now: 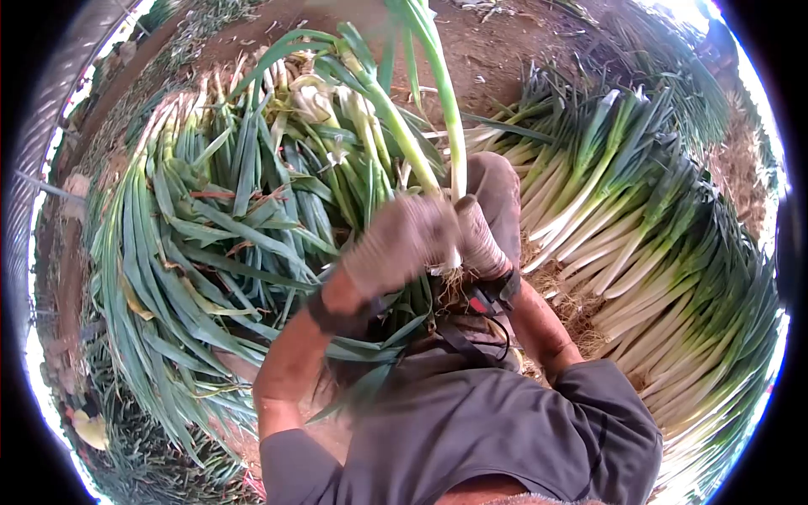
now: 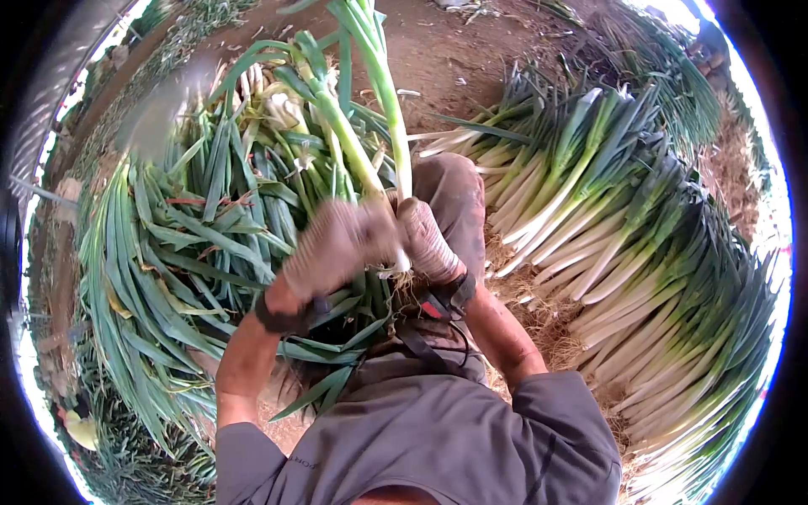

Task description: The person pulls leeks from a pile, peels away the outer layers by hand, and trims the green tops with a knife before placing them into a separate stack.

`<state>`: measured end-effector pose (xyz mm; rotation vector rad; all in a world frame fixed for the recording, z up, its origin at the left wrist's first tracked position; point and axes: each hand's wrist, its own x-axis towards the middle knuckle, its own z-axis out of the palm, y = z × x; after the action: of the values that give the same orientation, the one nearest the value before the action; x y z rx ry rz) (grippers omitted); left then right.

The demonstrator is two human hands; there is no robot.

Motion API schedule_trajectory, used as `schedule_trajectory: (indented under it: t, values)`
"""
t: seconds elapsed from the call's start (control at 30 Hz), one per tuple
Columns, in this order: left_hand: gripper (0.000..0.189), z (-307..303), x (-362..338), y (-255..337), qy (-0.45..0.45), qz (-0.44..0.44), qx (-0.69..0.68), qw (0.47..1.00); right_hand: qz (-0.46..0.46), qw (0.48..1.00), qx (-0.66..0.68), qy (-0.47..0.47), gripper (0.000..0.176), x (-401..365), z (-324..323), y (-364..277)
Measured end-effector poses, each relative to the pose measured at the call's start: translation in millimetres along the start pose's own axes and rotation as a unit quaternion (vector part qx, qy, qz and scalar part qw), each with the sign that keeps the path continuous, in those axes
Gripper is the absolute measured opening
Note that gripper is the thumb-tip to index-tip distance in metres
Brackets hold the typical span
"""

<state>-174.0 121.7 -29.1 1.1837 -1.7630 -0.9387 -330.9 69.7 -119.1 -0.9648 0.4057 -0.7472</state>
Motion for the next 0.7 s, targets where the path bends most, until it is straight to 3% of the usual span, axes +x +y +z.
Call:
schedule_trajectory:
  t: [0.03, 0.07, 0.1, 0.13, 0.2, 0.23, 0.27, 0.3, 0.33, 0.4, 0.47, 0.5, 0.53, 0.6, 0.63, 0.7]
  values:
    - [0.026, 11.7, -19.7, 6.1, -0.057, 0.090, 0.034, 0.994, 0.029, 0.999, 0.029, -0.006, 0.075, 8.0, 1.4, 1.9]
    - [0.027, 20.7, -37.5, 17.8, -0.160, 0.115, 0.021, 0.980, 0.059, 0.997, 0.057, -0.011, 0.080, 15.5, 2.0, 4.1]
    - [0.026, 23.8, -50.5, 33.8, -0.243, 0.139, 0.105, 0.954, 0.070, 0.997, 0.043, -0.008, 0.084, 20.5, 0.6, 6.4]
    - [0.022, 22.4, -62.8, 36.7, -0.253, 0.143, 0.157, 0.944, 0.080, 0.995, 0.062, -0.015, 0.083, 24.4, 0.8, 8.5]
    - [0.015, -9.2, -63.1, 22.2, -0.048, 0.166, 0.165, 0.971, 0.094, 0.993, 0.074, 0.002, 0.084, 26.1, 5.6, 10.4]
    - [0.013, -24.4, -59.2, 4.3, 0.046, 0.048, 0.127, 0.990, 0.084, 0.994, 0.064, 0.001, 0.083, 25.5, 7.8, 12.8]
    - [0.016, -44.2, -53.9, 3.6, 0.114, -0.160, 0.157, 0.968, 0.108, 0.988, 0.108, 0.002, 0.081, 28.4, 2.7, 23.0]
    - [0.025, -56.9, -51.9, -24.8, 0.196, -0.167, 0.159, 0.953, 0.100, 0.992, 0.077, -0.010, 0.081, 28.8, -0.8, 28.6]
    - [0.036, -66.8, -48.2, -50.2, 0.187, -0.243, 0.101, 0.946, 0.090, 0.995, 0.046, -0.022, 0.081, 28.6, -3.5, 31.5]
    - [0.046, -58.2, -40.7, -66.6, 0.134, -0.258, 0.006, 0.957, 0.089, 0.993, 0.064, -0.032, 0.084, 24.8, -0.3, 33.6]
    - [0.050, -22.9, -31.9, -67.2, 0.168, -0.161, -0.227, 0.946, 0.081, 0.994, 0.056, -0.041, 0.087, 22.1, 2.5, 33.6]
    - [0.051, -17.3, -22.1, -69.7, 0.169, -0.101, -0.245, 0.949, 0.089, 0.995, 0.041, -0.031, 0.090, 19.2, 0.9, 35.1]
    - [0.050, -20.3, -15.6, -72.3, 0.202, -0.141, -0.191, 0.950, 0.086, 0.995, 0.013, -0.045, 0.089, 17.0, 0.5, 32.4]
    - [0.048, -29.2, 6.3, -78.2, 0.273, -0.118, -0.253, 0.921, 0.066, 0.992, -0.104, -0.034, 0.083, 13.7, -0.5, 28.9]
    - [0.044, -33.8, 19.2, -80.1, 0.343, -0.099, -0.264, 0.896, 0.081, 0.993, -0.074, -0.045, 0.075, 8.7, 14.9, 11.6]
    - [0.039, -53.4, 32.9, -89.9, 0.388, -0.091, -0.320, 0.859, 0.074, 0.992, -0.085, -0.061, 0.070, 4.7, 9.6, 10.5]
